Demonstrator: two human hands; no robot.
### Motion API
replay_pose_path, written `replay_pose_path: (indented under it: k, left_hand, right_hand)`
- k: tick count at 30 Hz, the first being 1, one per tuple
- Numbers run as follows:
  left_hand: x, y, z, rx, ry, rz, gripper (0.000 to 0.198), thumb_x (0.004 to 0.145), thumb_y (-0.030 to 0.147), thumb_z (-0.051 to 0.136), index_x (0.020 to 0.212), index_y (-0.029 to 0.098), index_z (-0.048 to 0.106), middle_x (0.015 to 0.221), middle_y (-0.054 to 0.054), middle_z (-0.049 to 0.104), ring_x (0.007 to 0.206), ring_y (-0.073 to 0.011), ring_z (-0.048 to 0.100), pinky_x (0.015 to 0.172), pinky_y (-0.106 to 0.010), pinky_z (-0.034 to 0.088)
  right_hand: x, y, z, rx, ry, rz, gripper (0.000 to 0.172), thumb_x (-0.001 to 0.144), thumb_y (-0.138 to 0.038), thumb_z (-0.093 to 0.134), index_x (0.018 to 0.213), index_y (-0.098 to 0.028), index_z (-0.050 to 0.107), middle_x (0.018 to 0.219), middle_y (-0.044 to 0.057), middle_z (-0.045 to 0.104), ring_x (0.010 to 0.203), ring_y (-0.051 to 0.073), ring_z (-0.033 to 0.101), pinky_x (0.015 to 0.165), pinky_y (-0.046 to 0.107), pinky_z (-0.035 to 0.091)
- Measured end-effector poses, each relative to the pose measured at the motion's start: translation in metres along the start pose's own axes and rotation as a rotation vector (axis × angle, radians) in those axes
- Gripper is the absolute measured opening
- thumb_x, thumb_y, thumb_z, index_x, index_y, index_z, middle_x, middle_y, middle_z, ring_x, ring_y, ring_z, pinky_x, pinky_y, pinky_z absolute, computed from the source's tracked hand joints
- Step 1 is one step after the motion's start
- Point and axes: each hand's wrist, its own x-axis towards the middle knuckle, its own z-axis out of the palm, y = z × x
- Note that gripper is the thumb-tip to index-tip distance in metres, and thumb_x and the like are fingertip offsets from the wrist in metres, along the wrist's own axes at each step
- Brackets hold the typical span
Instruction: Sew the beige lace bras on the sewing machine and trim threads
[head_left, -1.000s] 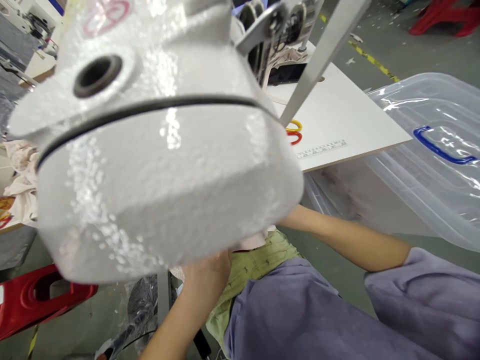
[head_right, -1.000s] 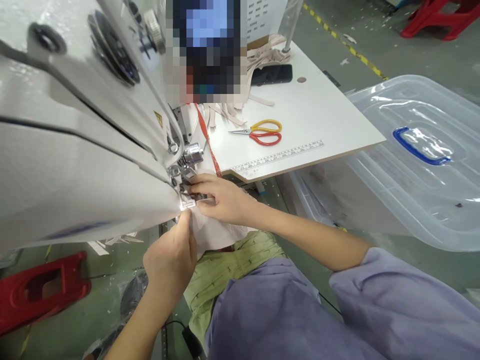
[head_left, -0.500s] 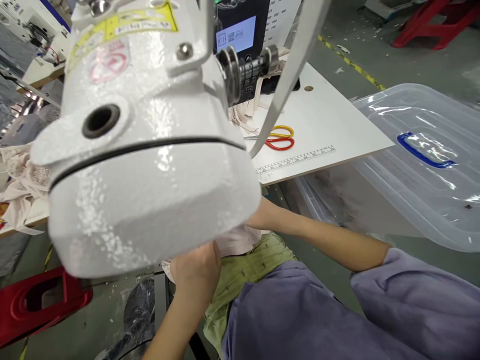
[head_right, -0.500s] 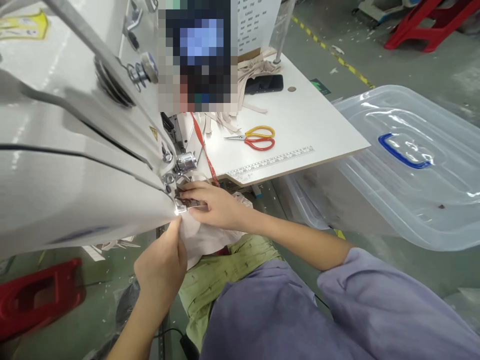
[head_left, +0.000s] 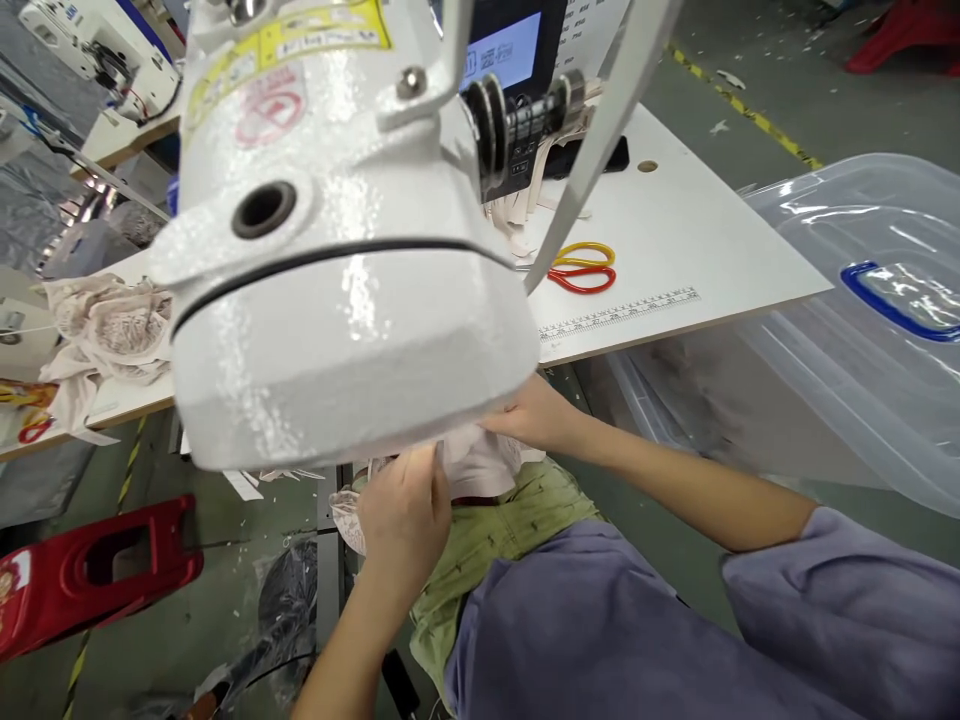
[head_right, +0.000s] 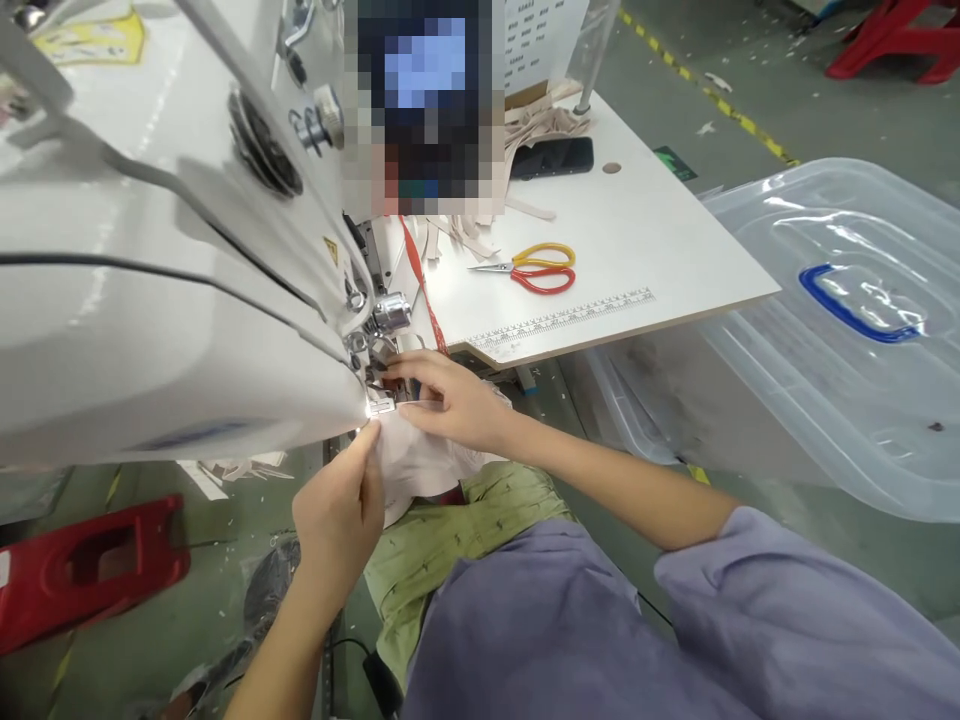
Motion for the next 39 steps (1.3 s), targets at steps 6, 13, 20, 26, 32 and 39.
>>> replay_pose_path:
  k: [6,13,20,26,32,39]
  left_hand:
    - [-0.005,-0.002,-0.006,-0.454,0.019,-0.313,0.026,0.095,0.042,0.053,0.104,0.018,0.061,0.091,-0.006,0.069,0.08,-0.0175,0.065,0.064,-0.024,0.046]
    - [-0.025,-0.015,-0.015,-1.117,-0.5,-0.368,0.032,0.095,0.046,0.054,0.096,0.019,0.071,0.089,-0.006,0.07,0.083,-0.0195,0.064,0.078,-0.03,0.052]
    - [-0.061,-0.047,-0.041,-0.869,-0.227,-0.567,0.029,0.095,0.041,0.052,0.093,0.017,0.07,0.081,-0.003,0.067,0.072,-0.0153,0.058,0.067,-0.025,0.046]
    - [-0.064,-0.067,-0.024,-0.644,-0.261,-0.468,0.021,0.093,0.036,0.055,0.09,0.018,0.067,0.085,-0.003,0.066,0.078,-0.0155,0.058,0.072,-0.026,0.045]
    - [-0.072,-0.05,0.044,-0.886,-0.141,-0.673,0.031,0.089,0.046,0.06,0.081,0.016,0.064,0.076,-0.003,0.062,0.076,-0.0163,0.057,0.072,-0.028,0.047]
    - [-0.073,-0.037,0.057,-0.952,-0.136,-0.62,0.033,0.098,0.043,0.046,0.092,0.017,0.065,0.092,-0.006,0.071,0.088,-0.0187,0.063,0.079,-0.029,0.049]
  right_hand:
    - [-0.024,0.002,-0.004,-0.164,0.075,0.059,0.026,0.088,-0.038,0.064,0.107,-0.02,0.062,0.083,0.001,0.067,0.067,0.013,0.056,0.062,0.025,0.043]
    - [-0.087,-0.048,0.027,0.266,-0.245,0.228,0.026,0.094,-0.043,0.059,0.085,-0.019,0.061,0.067,-0.003,0.052,0.054,0.009,0.044,0.049,0.022,0.034]
    - [-0.065,-0.03,0.109,0.649,-0.387,0.348,0.049,0.079,-0.054,0.076,0.111,-0.02,0.061,0.106,0.005,0.066,0.096,0.018,0.062,0.085,0.031,0.053]
    - [-0.048,-0.008,0.133,0.896,-0.08,0.625,0.038,0.077,-0.052,0.077,0.083,-0.018,0.061,0.078,0.0,0.061,0.072,0.012,0.059,0.071,0.026,0.052]
    - [-0.074,0.026,0.132,0.287,0.105,0.289,0.024,0.086,-0.044,0.067,0.088,-0.021,0.062,0.088,0.005,0.068,0.087,0.021,0.065,0.083,0.038,0.055]
    - [-0.092,0.037,0.11,-0.217,-0.044,-0.007,0.021,0.091,-0.04,0.062,0.095,-0.021,0.069,0.088,0.006,0.067,0.073,0.018,0.063,0.066,0.032,0.054]
